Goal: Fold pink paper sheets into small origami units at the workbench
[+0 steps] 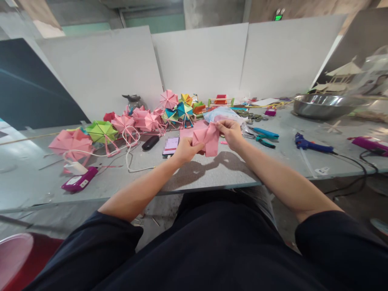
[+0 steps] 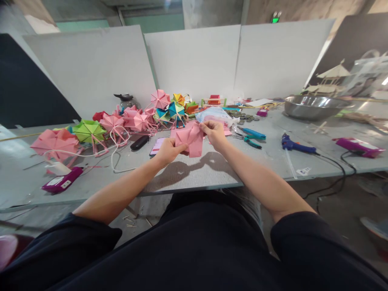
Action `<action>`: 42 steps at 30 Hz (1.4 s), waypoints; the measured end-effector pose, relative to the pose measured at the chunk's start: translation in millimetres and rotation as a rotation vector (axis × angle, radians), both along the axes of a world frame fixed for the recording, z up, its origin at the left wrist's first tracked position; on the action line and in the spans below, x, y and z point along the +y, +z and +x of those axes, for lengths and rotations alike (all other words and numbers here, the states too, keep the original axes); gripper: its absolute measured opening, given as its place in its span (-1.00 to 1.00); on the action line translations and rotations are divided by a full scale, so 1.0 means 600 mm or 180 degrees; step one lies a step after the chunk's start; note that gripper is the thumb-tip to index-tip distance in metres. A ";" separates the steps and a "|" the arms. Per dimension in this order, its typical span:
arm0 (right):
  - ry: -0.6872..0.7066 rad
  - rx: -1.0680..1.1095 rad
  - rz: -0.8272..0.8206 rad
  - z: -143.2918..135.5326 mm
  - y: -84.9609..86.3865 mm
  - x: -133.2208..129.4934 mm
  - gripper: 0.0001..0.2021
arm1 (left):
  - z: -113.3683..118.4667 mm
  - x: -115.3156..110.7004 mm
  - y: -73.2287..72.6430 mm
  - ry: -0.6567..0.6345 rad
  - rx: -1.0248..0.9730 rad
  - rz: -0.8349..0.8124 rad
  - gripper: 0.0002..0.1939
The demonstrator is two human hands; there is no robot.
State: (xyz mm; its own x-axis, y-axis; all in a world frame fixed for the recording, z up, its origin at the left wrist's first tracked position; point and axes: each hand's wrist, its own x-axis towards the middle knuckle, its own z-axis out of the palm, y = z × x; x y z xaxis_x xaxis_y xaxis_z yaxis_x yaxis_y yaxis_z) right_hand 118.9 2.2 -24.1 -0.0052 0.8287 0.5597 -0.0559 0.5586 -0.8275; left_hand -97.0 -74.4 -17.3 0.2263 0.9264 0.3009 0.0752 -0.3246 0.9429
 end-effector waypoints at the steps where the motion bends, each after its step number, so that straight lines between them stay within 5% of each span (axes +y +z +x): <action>1: 0.0008 -0.0072 -0.0019 0.002 0.001 0.002 -0.48 | -0.003 0.002 0.000 0.0055 0.0017 0.0044 -0.74; 8: 0.0191 -0.0676 -0.0124 0.003 0.005 0.003 -0.47 | -0.016 0.013 -0.002 0.0486 0.0118 0.0273 -0.60; 17: 0.0935 -0.1196 -0.0310 0.010 0.013 -0.021 -0.45 | -0.032 0.018 0.022 0.0520 -0.0030 0.0375 -0.81; 25: 0.0824 -0.0560 -0.0203 -0.006 0.019 -0.032 -0.46 | -0.044 0.014 0.053 0.0292 -0.0713 0.0396 -0.56; 29: 0.0470 0.0078 -0.0107 -0.028 0.014 -0.034 -0.44 | -0.017 -0.010 0.038 -0.0243 -0.1707 0.0020 -0.42; 33: 0.0326 0.0498 -0.0095 -0.063 0.004 -0.049 -0.44 | 0.026 -0.023 0.003 -0.0461 -0.1788 -0.0369 -0.52; 42: 0.0361 0.0417 -0.0236 -0.111 -0.024 -0.091 -0.46 | 0.089 0.016 -0.025 0.0649 -0.1761 -0.0207 -0.56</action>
State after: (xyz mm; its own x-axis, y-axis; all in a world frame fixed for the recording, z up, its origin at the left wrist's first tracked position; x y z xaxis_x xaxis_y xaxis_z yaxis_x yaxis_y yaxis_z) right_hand 52.4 -52.2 -38.6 -0.0319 0.8659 0.4992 -0.2251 0.4804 -0.8477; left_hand -43.5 -65.1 -32.4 -0.1324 0.9553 0.2645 -0.3784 -0.2953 0.8773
